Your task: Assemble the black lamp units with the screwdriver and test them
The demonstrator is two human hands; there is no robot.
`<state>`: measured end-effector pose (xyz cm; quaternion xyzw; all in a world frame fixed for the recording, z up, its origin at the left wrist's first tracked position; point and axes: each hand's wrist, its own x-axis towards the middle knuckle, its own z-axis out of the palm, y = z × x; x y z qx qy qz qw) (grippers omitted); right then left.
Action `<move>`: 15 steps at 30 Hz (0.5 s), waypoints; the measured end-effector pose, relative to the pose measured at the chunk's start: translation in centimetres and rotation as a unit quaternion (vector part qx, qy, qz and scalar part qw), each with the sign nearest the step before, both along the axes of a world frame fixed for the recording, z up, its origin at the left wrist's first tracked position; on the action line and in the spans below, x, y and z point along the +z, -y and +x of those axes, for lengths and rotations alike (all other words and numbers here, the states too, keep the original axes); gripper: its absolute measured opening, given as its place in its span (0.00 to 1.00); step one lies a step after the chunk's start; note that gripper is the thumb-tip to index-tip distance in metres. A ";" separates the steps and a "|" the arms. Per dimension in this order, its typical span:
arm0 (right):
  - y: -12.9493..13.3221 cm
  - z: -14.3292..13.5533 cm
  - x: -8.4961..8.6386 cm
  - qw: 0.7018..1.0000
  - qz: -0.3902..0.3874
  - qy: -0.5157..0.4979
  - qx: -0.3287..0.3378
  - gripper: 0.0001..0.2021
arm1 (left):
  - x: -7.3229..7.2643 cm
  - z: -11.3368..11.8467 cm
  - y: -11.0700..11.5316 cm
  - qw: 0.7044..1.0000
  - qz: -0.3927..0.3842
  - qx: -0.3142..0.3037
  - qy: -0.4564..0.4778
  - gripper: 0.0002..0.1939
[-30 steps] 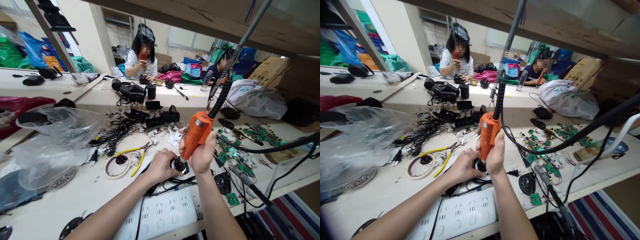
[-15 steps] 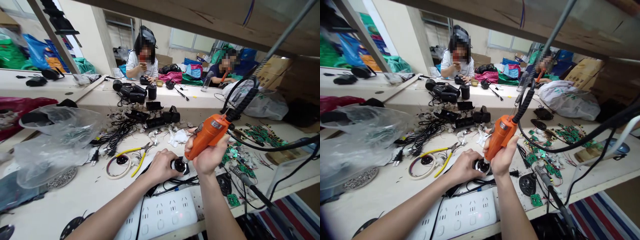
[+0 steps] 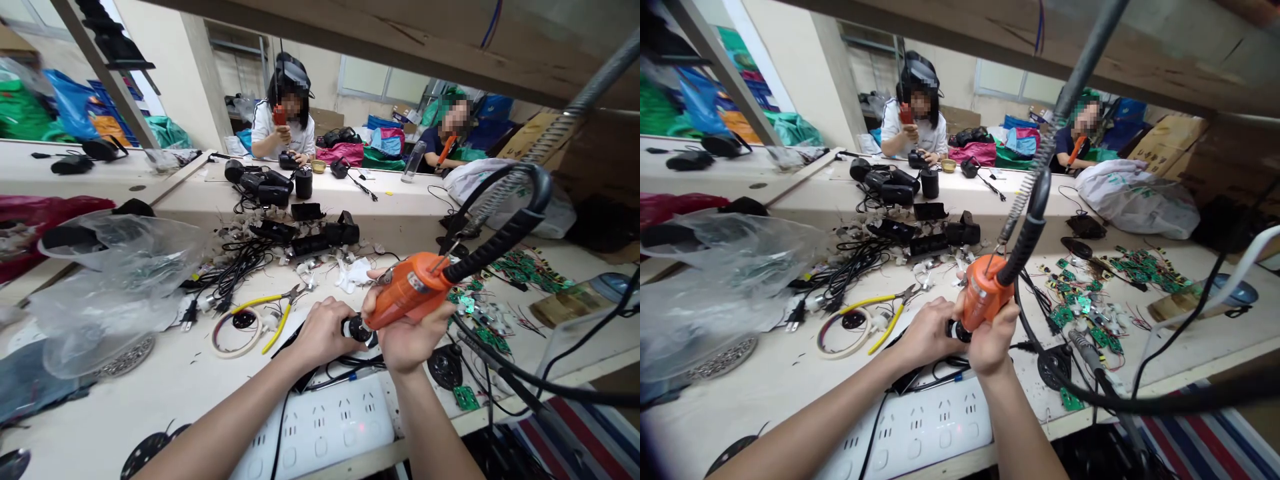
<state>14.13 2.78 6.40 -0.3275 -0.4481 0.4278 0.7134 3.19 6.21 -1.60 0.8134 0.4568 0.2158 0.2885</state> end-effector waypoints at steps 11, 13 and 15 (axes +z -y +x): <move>-0.7 0.3 0.1 1.000 -0.015 -0.004 -0.024 0.37 | 0.7 0.1 0.1 1.000 -0.010 -0.002 -0.013 0.20; -0.8 0.2 0.2 1.000 -0.010 -0.013 -0.024 0.36 | 0.7 0.1 0.1 1.000 -0.008 -0.003 -0.012 0.21; -0.8 0.2 0.4 1.000 -0.004 -0.015 -0.014 0.34 | 0.8 0.1 0.1 1.000 -0.007 -0.003 -0.010 0.21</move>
